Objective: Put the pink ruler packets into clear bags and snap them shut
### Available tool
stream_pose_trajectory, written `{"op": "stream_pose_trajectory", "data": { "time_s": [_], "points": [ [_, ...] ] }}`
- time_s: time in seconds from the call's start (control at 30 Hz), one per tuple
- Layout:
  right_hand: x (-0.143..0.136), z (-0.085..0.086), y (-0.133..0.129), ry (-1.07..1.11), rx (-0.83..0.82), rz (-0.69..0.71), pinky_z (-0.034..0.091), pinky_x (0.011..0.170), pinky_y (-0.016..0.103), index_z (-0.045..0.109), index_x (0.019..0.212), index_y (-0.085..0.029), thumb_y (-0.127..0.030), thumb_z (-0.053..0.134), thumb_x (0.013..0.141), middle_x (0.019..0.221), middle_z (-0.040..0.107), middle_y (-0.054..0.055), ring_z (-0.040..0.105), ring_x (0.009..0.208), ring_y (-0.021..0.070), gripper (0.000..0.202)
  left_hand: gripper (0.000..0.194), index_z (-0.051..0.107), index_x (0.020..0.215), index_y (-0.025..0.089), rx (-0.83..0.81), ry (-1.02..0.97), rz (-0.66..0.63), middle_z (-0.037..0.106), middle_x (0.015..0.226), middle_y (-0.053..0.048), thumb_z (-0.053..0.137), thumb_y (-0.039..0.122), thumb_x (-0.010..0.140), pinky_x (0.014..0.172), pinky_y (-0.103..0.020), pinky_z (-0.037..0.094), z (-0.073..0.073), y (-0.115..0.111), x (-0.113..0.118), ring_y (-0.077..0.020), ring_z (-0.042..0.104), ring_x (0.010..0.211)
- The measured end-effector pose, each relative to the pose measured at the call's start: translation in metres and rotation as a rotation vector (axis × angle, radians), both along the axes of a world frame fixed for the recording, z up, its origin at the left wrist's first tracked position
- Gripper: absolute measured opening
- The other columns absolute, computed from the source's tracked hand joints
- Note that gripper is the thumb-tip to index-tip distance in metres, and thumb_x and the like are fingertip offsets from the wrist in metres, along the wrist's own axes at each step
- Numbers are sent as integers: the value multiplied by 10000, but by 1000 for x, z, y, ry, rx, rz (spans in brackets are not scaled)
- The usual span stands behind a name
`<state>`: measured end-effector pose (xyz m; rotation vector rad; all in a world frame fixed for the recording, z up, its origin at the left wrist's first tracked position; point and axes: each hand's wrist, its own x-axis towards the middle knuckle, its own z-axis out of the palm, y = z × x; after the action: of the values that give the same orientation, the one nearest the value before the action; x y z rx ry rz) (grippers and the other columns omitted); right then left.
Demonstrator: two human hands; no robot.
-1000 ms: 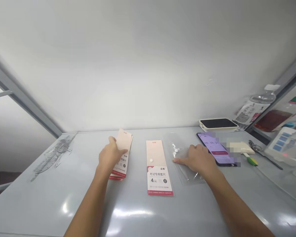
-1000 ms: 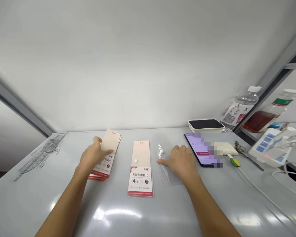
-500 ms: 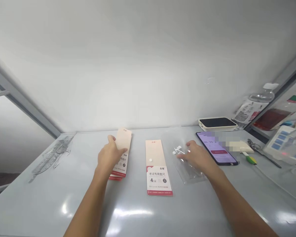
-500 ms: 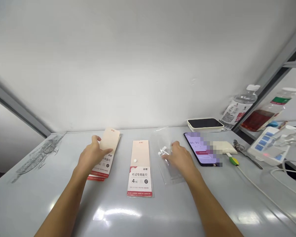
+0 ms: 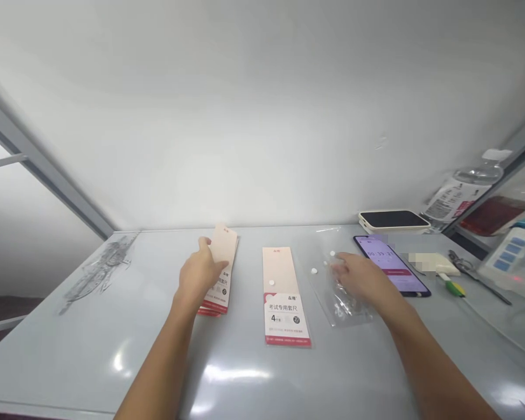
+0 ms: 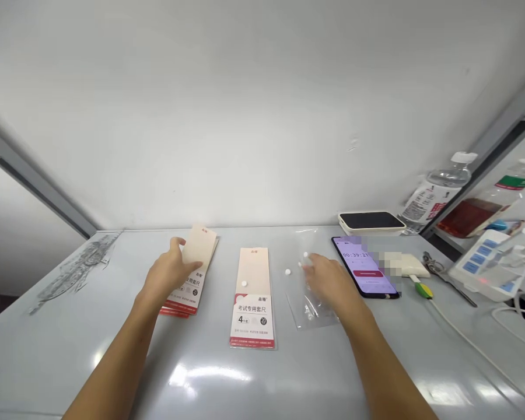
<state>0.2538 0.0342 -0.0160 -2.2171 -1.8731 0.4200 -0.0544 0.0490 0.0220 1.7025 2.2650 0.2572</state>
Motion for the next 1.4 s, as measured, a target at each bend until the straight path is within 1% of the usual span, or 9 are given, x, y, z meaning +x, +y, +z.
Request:
{"op": "stream_pose_trajectory", "data": {
  "time_s": [0.17,0.33,0.53,0.63,0.8,0.97,1.2,1.3,1.4],
  "points": [
    [0,5,-2,46,-75,55,376,581,275,174,1374,-205,-180,349,793,816,636,47,599,730,212,607,505,265,1170,232,7,19,-15,649,818,-61,479,420,752,530,-276,369,-1,0,0,-227,624,664],
    [-1,9,-3,9,-86,2,366,572,280,510,1008,-225,-180,347,792,836,622,56,572,727,215,274,513,270,1183,240,6,34,-25,654,808,-55,476,424,751,533,-276,372,-1,0,0,-223,619,649],
    [-3,16,-3,-35,75,24,380,702,342,538,747,-236,-275,370,799,902,611,45,533,931,260,179,501,376,1147,224,3,-57,25,653,841,-66,502,461,724,502,-265,385,1,0,0,-217,616,651],
    [-4,21,-6,193,65,-37,412,676,342,499,797,-243,-384,360,821,922,618,38,579,848,245,199,407,500,1008,206,26,-277,1,660,875,-69,538,471,702,502,-257,419,11,-3,2,-206,623,668],
    [-15,32,-14,779,233,-26,443,743,330,349,838,-238,-442,300,872,1153,568,70,625,875,215,212,414,530,1010,186,-80,-1091,-170,666,854,-66,584,457,701,522,-276,475,23,-18,26,-187,628,634],
    [-50,38,-35,771,395,168,441,748,282,429,830,-229,-383,382,864,1052,612,62,566,988,216,165,365,549,997,178,-218,-1559,-320,663,845,-65,665,317,680,576,-262,489,3,-37,65,-172,635,674],
    [-87,35,-53,754,229,525,451,796,314,488,1122,-273,-245,303,877,1113,568,31,548,978,191,309,328,526,1015,188,-198,-1775,-265,657,885,-67,628,309,728,620,-254,492,-14,-43,79,-177,639,741],
    [-86,30,-50,685,360,454,422,851,325,558,1013,-256,-229,370,840,1092,571,30,502,1052,203,258,300,534,985,180,-127,-1717,-220,658,821,-51,622,319,734,584,-248,484,-12,-39,77,-156,629,667],
    [-81,24,-43,625,449,201,442,795,355,552,921,-219,-265,526,732,1005,587,53,519,989,236,196,325,550,971,173,-144,-1634,-278,655,773,-39,654,320,700,534,-239,466,-11,-38,76,-141,613,598]
  ]
}}
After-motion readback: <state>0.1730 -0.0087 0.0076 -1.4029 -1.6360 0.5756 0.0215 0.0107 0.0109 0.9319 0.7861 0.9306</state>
